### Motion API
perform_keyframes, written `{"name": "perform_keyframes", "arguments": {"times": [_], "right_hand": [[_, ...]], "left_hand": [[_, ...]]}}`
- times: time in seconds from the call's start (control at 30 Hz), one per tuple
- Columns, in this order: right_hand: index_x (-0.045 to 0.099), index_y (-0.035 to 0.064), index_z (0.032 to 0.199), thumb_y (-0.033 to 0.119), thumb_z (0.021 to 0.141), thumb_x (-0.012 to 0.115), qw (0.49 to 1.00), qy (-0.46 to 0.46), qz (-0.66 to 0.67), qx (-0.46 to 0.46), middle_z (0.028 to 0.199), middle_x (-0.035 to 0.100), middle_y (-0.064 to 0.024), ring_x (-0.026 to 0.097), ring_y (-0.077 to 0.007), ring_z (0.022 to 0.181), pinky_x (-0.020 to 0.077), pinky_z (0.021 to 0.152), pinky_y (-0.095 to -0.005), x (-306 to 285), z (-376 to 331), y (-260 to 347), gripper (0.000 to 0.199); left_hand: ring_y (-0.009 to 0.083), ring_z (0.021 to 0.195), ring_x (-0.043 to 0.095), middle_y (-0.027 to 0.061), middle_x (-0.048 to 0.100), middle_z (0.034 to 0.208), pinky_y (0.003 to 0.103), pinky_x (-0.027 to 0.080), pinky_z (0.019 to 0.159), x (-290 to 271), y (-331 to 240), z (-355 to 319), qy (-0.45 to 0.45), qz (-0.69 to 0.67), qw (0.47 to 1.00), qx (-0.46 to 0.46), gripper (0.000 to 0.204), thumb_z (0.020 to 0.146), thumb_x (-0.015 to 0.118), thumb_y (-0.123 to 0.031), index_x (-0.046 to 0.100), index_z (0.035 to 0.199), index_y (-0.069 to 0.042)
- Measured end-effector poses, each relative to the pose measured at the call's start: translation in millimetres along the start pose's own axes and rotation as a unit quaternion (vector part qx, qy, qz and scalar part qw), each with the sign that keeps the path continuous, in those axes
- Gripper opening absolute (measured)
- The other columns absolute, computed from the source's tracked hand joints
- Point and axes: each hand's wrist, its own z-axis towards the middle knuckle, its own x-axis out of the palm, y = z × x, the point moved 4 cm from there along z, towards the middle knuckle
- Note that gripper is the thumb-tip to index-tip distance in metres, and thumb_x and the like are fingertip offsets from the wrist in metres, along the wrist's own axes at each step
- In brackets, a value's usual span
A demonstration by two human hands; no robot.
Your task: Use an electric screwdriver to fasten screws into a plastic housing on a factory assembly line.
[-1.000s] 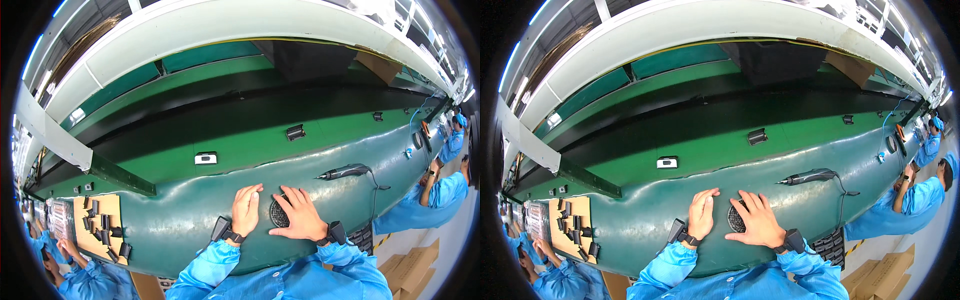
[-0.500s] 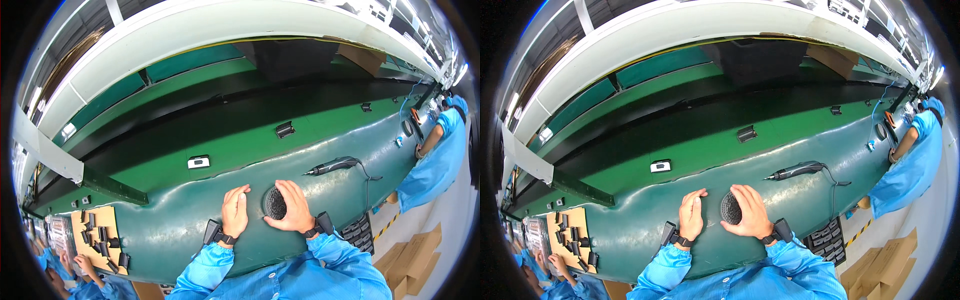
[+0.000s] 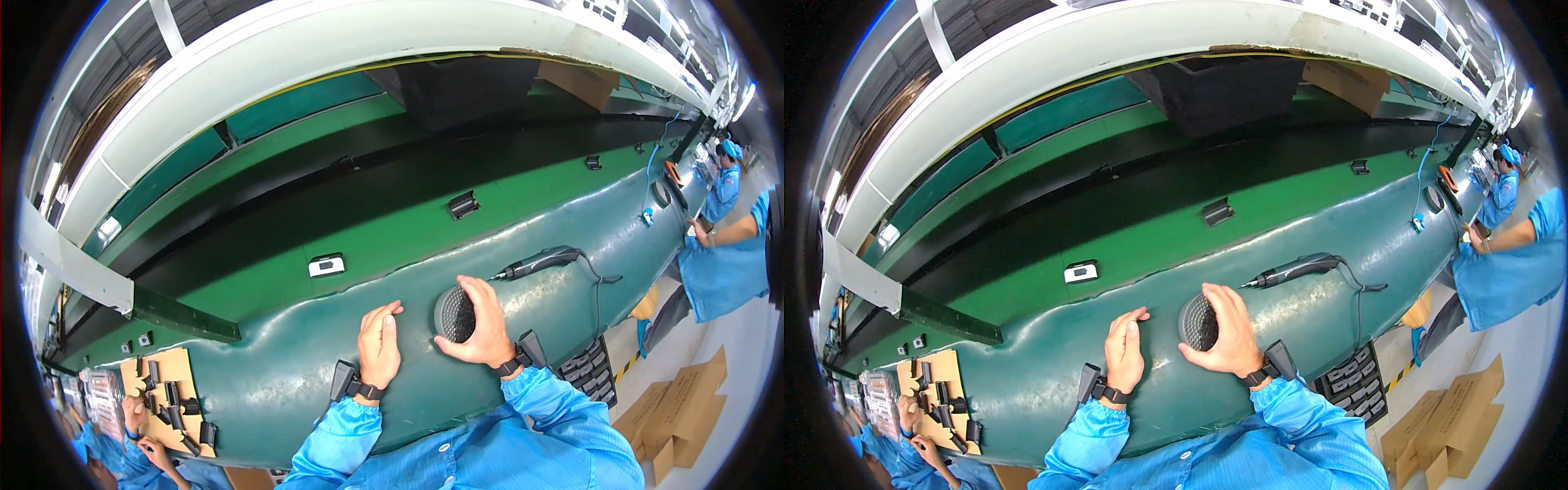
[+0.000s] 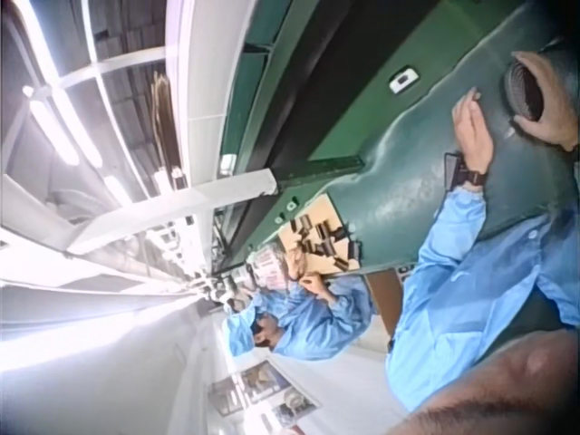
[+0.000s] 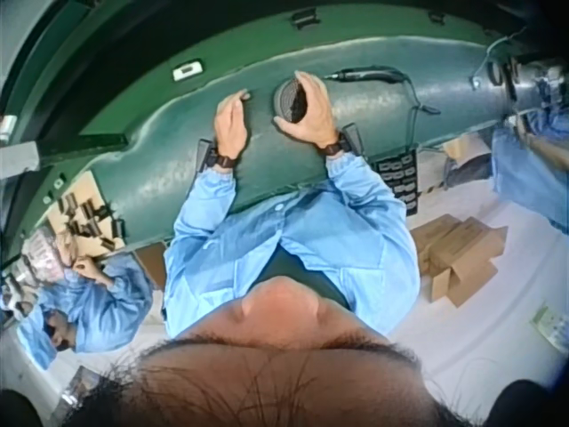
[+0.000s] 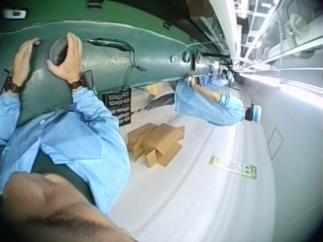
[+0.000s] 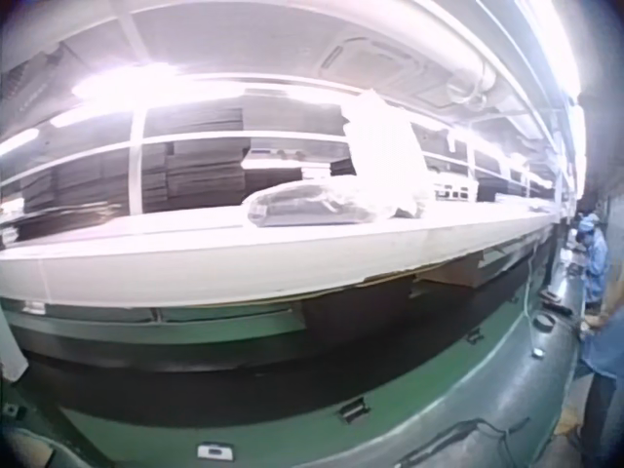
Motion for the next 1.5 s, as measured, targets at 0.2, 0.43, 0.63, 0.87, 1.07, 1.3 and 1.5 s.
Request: {"name": "perform_keyframes", "arguments": {"times": [0.2,0.43,0.63,0.87,1.07,1.3,1.5], "right_hand": [[0.049,-0.0055,0.146,0.031,0.064,0.097,0.999,-0.008,0.047,-0.005,0.147,0.056,-0.0272,0.053,-0.047,0.136,0.0444,0.115,-0.0542,-0.4,-1.8,2.7,0.101],[0.049,-0.0053,0.146,0.031,0.063,0.097,0.997,0.018,0.066,-0.031,0.147,0.056,-0.0279,0.054,-0.0472,0.136,0.0448,0.115,-0.0539,0.1,-1.9,3.9,0.102],[0.048,-0.0014,0.148,0.032,0.065,0.097,0.995,0.066,0.073,-0.032,0.15,0.055,-0.0263,0.052,-0.0458,0.139,0.0442,0.116,-0.0535,4.8,-9.2,4.8,0.103],[0.055,0.0017,0.144,0.036,0.064,0.095,0.992,0.126,-0.011,-0.026,0.151,0.055,-0.0242,0.053,-0.0447,0.138,0.0454,0.114,-0.0539,16.1,0.3,15.1,0.096],[0.049,-0.0023,0.152,0.048,0.075,0.087,0.978,0.176,-0.094,-0.055,0.158,0.047,-0.0286,0.045,-0.0462,0.148,0.0342,0.124,-0.0562,27.5,-7.3,12.2,0.1],[0.044,-0.0061,0.156,0.036,0.101,0.07,0.967,0.193,-0.122,-0.109,0.164,0.039,-0.0309,0.039,-0.0446,0.153,0.0322,0.126,-0.057,15.0,-13.1,34.6,0.074],[0.06,0.0025,0.146,-0.015,0.084,0.058,0.984,0.071,0.145,-0.077,0.166,0.04,-0.0263,0.043,-0.0427,0.153,0.0421,0.123,-0.0421,15.0,-5.3,28.1,0.065]], "left_hand": [[0.0323,0.122,0.063,0.0146,0.075,0.122,0.043,0.046,0.109,-0.5,-1.2,-0.1,0.002,-0.001,1.0,-0.01,0.035,0.111,0.048,-0.018,0.072,0.127,0.001],[0.0321,0.121,0.064,0.0144,0.075,0.122,0.043,0.047,0.109,-0.4,0.1,0.4,0.0,-0.001,1.0,-0.009,0.034,0.111,0.047,-0.016,0.072,0.127,0.002],[0.0309,0.123,0.063,0.0155,0.075,0.122,0.043,0.046,0.11,1.2,0.0,0.9,0.006,-0.002,1.0,-0.01,0.043,0.114,0.045,-0.028,0.071,0.129,0.003],[0.0319,0.122,0.063,0.0145,0.075,0.122,0.043,0.046,0.109,-1.2,0.8,-0.3,0.004,-0.005,1.0,-0.005,0.035,0.111,0.047,-0.017,0.072,0.128,0.001],[0.0304,0.124,0.063,0.0145,0.076,0.121,0.043,0.044,0.111,2.1,0.9,-0.8,0.01,-0.006,1.0,-0.001,0.04,0.114,0.046,-0.025,0.071,0.129,0.003],[0.0342,0.121,0.064,0.0159,0.073,0.125,0.044,0.047,0.109,4.4,-2.1,-3.1,0.017,0.019,0.999,0.038,0.034,0.107,0.055,-0.016,0.069,0.133,0.0],[0.0334,0.12,0.065,0.0172,0.072,0.125,0.043,0.048,0.107,5.1,0.2,-6.1,0.022,0.041,0.997,0.054,0.034,0.106,0.056,-0.015,0.068,0.134,0.001]]}}
